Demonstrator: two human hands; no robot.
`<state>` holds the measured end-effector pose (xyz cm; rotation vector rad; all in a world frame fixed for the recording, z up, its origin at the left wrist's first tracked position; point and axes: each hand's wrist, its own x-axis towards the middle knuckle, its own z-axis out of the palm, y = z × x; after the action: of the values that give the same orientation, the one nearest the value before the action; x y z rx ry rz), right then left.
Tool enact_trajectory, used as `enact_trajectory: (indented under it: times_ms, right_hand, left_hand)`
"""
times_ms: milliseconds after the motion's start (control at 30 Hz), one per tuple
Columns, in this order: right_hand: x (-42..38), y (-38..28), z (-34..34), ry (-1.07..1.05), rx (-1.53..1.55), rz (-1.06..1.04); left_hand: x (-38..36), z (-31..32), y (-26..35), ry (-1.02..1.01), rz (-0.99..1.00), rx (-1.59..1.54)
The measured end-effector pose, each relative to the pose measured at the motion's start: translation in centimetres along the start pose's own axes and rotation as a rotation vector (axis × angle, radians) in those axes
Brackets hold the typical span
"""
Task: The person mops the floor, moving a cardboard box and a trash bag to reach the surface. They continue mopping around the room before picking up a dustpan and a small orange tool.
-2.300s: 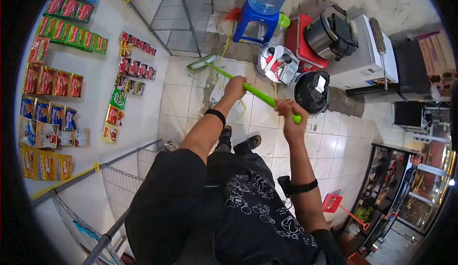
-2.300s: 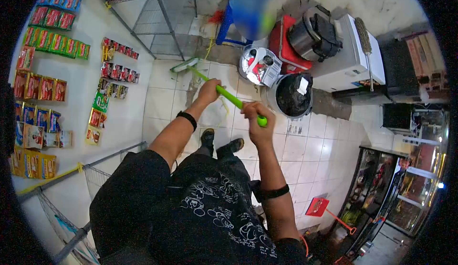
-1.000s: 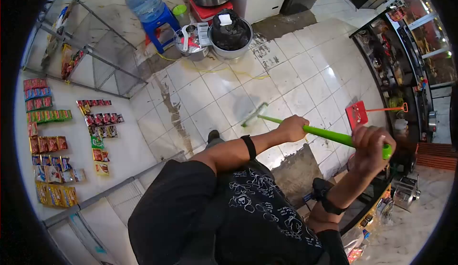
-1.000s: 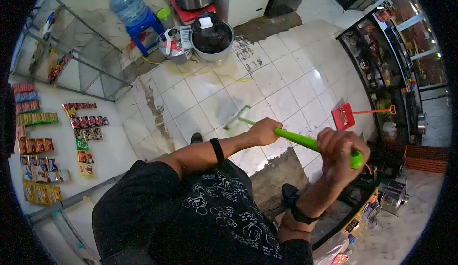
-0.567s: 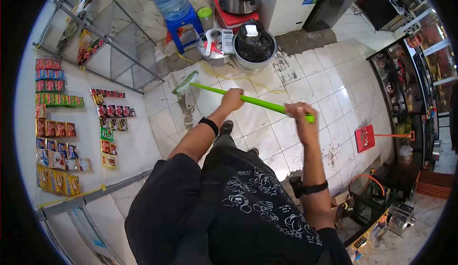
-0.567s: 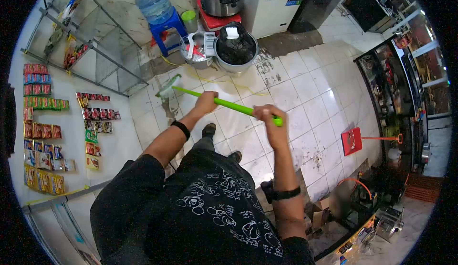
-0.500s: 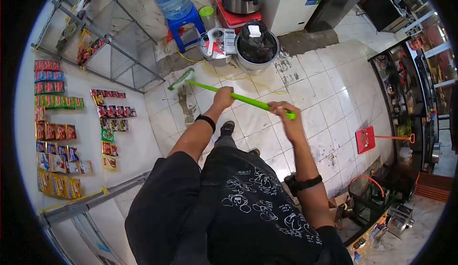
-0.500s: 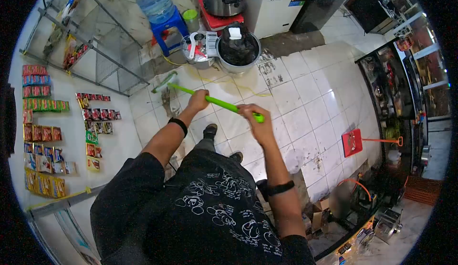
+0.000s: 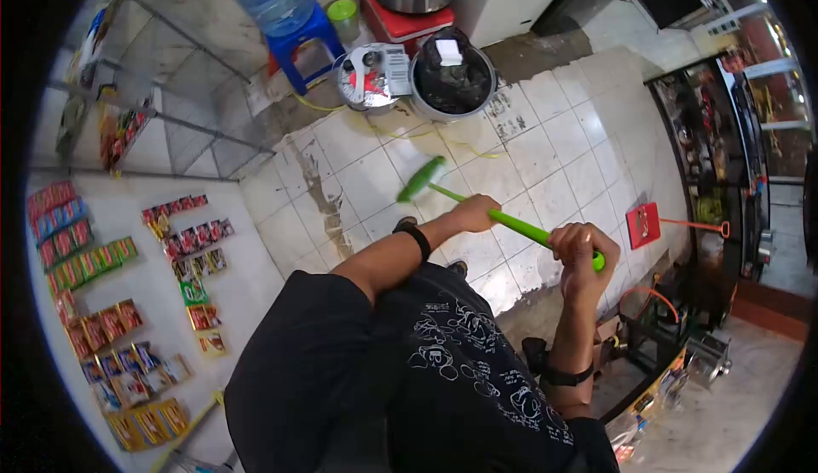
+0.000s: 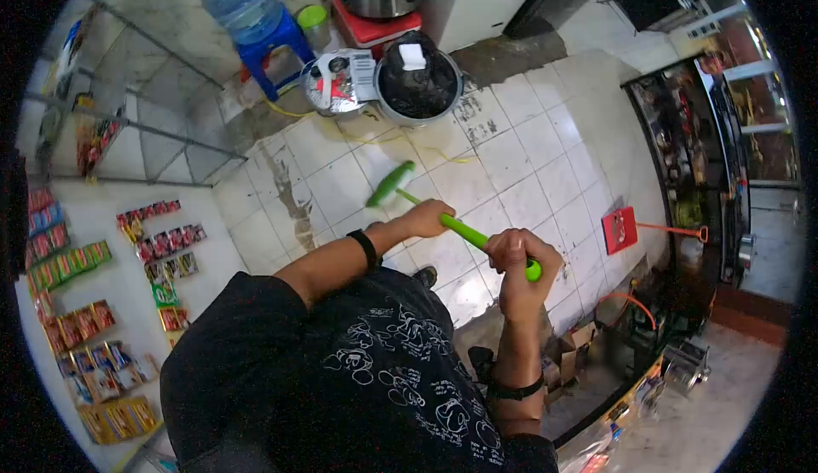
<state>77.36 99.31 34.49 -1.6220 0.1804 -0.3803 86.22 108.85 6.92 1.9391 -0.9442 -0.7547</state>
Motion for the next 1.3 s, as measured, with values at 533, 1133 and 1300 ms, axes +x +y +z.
enact_trajectory:
  times_ms: [533, 1133, 1300]
  right_hand:
    - [-1.3, 4.2, -7.2, 0.138, 0.183, 0.054]
    - [-21.0, -1.3, -26.2, 0.279, -0.332, 0.028]
    - [-23.4, -5.3, -31.9, 0.453, 0.040, -0.398]
  left_hand:
    - [-0.2, -3.2, 0.7, 0.044, -0.097, 0.284]
    - [6.9, 29.0, 16.6, -0.157, 0.213, 0.122]
    - [6.4, 30.2, 26.5, -0.195, 0.238, 0.077]
